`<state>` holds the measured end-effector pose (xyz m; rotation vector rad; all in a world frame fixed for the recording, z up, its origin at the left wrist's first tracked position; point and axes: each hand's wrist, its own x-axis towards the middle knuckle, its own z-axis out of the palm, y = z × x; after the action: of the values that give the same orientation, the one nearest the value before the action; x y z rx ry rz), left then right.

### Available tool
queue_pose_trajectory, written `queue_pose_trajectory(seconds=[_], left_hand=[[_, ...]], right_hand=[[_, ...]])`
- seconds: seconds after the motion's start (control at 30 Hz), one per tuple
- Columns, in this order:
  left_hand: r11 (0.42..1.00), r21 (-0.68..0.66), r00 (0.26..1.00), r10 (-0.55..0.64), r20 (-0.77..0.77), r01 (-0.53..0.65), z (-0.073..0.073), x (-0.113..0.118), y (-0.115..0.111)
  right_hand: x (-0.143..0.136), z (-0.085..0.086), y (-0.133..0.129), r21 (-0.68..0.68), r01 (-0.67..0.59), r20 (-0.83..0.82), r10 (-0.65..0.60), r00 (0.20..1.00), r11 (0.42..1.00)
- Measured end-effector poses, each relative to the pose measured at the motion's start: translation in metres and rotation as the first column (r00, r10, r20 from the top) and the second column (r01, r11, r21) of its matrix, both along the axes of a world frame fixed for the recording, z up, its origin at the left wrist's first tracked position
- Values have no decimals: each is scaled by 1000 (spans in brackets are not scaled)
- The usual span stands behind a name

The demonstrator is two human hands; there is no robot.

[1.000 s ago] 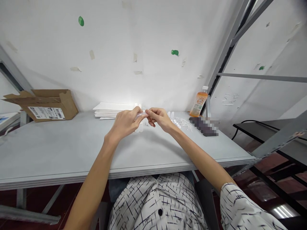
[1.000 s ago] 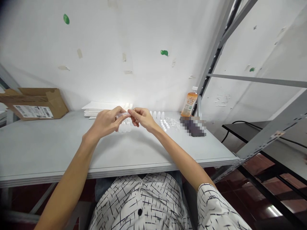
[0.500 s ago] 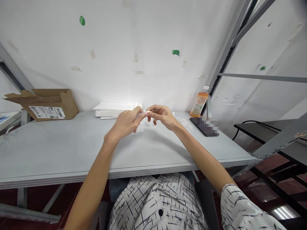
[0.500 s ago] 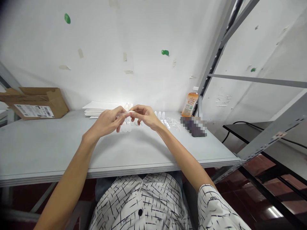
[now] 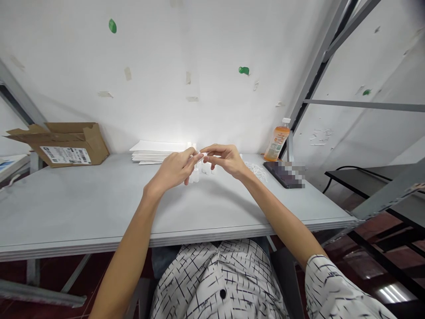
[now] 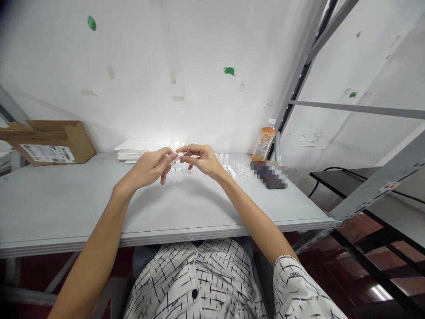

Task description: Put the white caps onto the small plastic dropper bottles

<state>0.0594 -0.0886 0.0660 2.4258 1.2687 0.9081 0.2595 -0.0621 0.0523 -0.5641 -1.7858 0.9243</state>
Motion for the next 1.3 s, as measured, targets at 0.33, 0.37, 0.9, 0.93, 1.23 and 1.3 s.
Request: queue_pose_trajectory(seconds=[0.33,0.37,0.9,0.93,1.23,1.3], left_hand=[[948,297,990,136,-45,-117,-4,1,4],[943,309,989,142,-49,-120,-4,1,4],[967,223,983,150,-106,-123,-4,2,3],[968,219,984,146,-100,-121,-4,2,3],[962,255,982,132,-136,-94,-4,2,4],[966,234,981,139,-134,-105,-4,2,4]], right_hand=[[2,-3,3,-73,70,6,-70,998,995],[1,-3,3,-81,79,10,-78,997,994],[3,-2,1,-116,40,27,-37,999,992],[3,-2,1,-118,44,29,-41,999,992],[-2,-5,0,-126,83,32,-79,996,989],[-2,-5,0,-128,78,29,-75,997,989]])
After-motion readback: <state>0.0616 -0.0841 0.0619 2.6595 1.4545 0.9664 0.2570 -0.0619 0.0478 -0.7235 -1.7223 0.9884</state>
